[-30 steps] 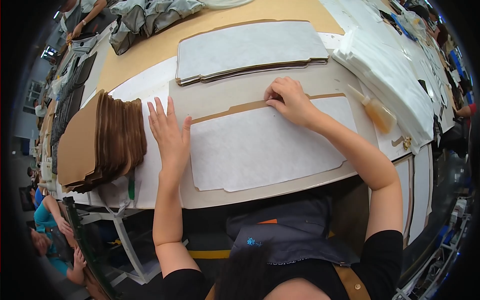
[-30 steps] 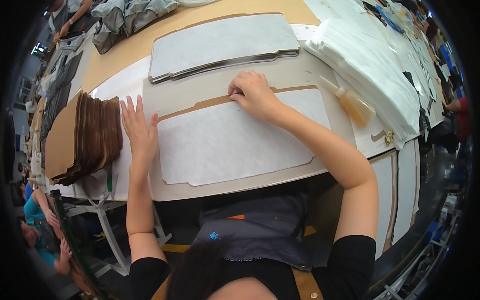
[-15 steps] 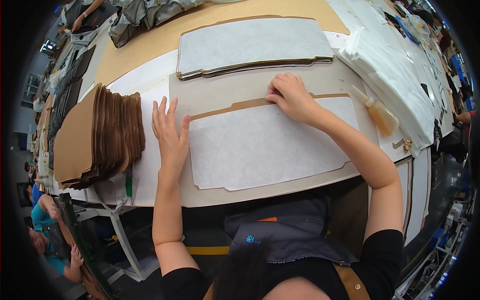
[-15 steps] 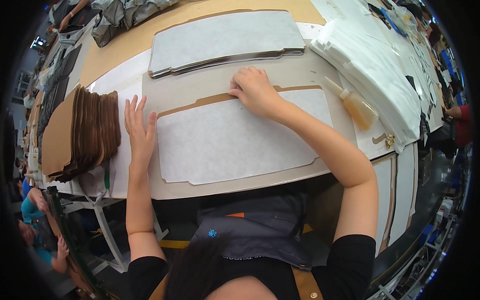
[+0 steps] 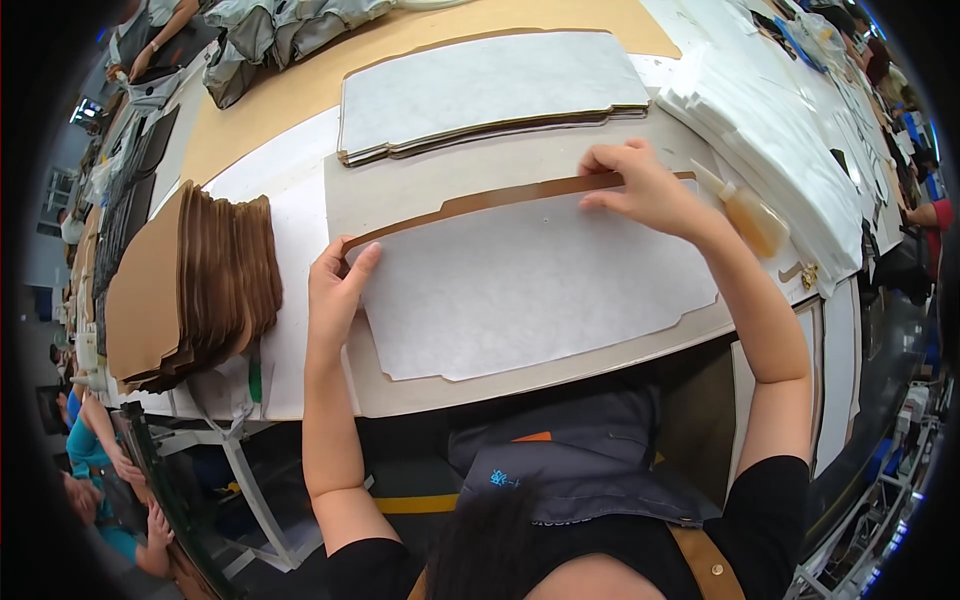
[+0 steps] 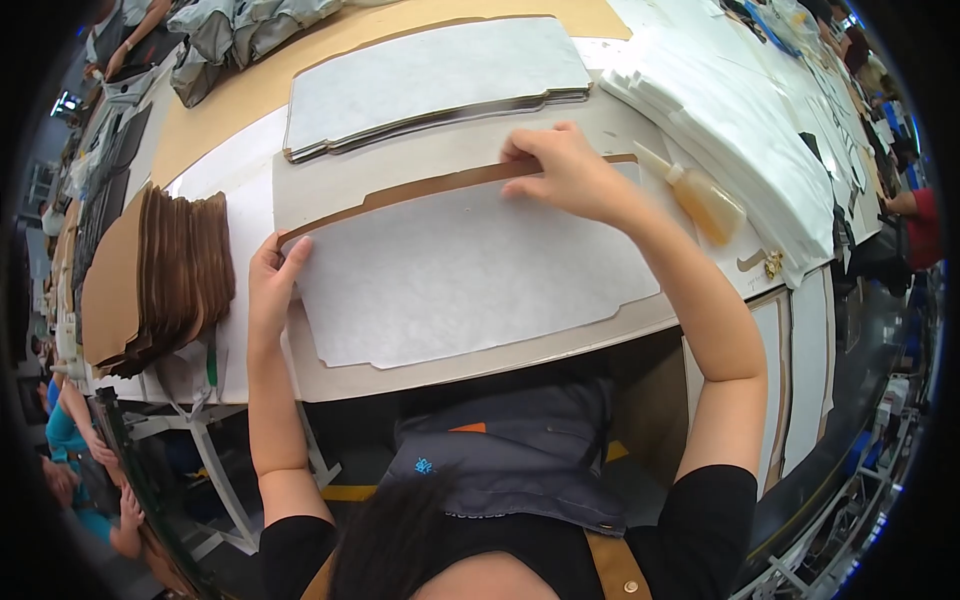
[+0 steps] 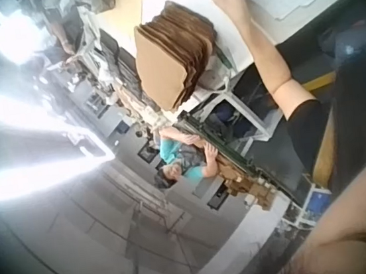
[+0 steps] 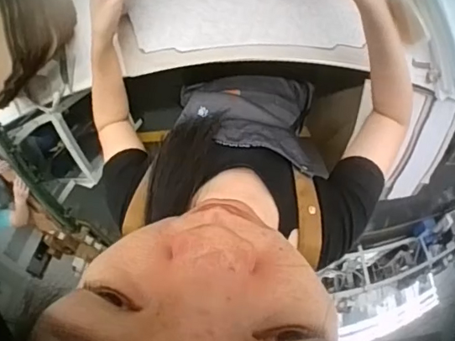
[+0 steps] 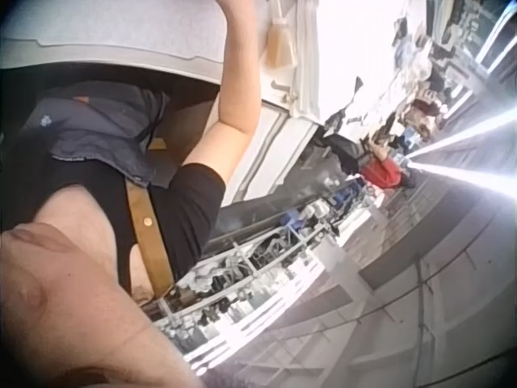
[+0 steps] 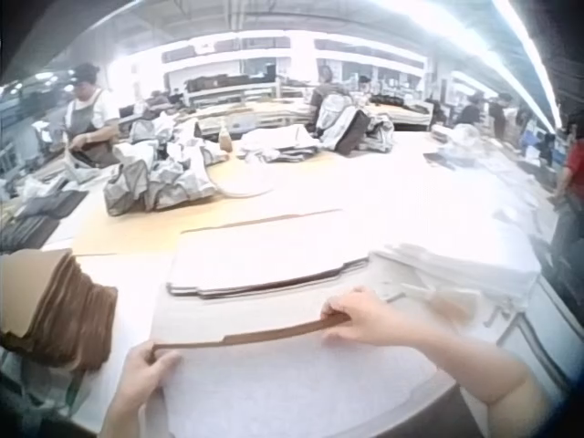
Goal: Applying glue to leather pieces and attaching a lining fabric.
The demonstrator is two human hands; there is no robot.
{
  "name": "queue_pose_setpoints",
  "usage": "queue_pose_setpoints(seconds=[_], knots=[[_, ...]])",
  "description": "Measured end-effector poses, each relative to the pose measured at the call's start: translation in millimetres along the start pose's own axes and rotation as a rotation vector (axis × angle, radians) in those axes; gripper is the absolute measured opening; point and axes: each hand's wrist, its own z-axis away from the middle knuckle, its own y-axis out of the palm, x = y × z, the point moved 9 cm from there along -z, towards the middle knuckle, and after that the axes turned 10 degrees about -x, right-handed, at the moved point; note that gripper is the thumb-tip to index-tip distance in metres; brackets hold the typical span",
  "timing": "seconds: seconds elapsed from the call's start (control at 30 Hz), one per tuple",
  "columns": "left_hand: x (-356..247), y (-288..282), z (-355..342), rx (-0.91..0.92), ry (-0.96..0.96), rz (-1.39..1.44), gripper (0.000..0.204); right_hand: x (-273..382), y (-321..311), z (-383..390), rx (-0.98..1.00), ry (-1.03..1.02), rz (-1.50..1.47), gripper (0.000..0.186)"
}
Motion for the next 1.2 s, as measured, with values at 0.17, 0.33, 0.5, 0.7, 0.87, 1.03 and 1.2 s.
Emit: queue_pose_setpoints(seconds=[0.17,0.33,0.5,0.7,0.87,1.03,1.2], knots=[[-2,0,-1,-0.044,0.011,0.075,0.026,-40,-12,12,0.083,0.336,-0.136,0.019],[-2,-15,-8,-0.195,0.023,0.045,0.030,-43,-27,16,-0.044,0.242,-0.076,0.023],[31,-39,-12,-0.109,-0.063,0.113,0.033,-60,-51,39,-0.157,0.181,-0.022,0.026],[27,-42,32,0.037,-0.205,-0.075,0.030,-73,-57,102,-0.253,0.551,-0.350,0.033],[24,-40,37,0.025,-0.253,0.012,0.021,-83,-36,136,-0.120,0.690,-0.442,0.021],[17,-66,34,-0.089,-0.057,0.009,0.019,-71,-50,140,-0.252,0.593,-0.525,0.013],[-23,-72,44,-0.179,0.118,0.219,0.015,-52,-78,151,-0.439,0.443,-0.574,0.013]])
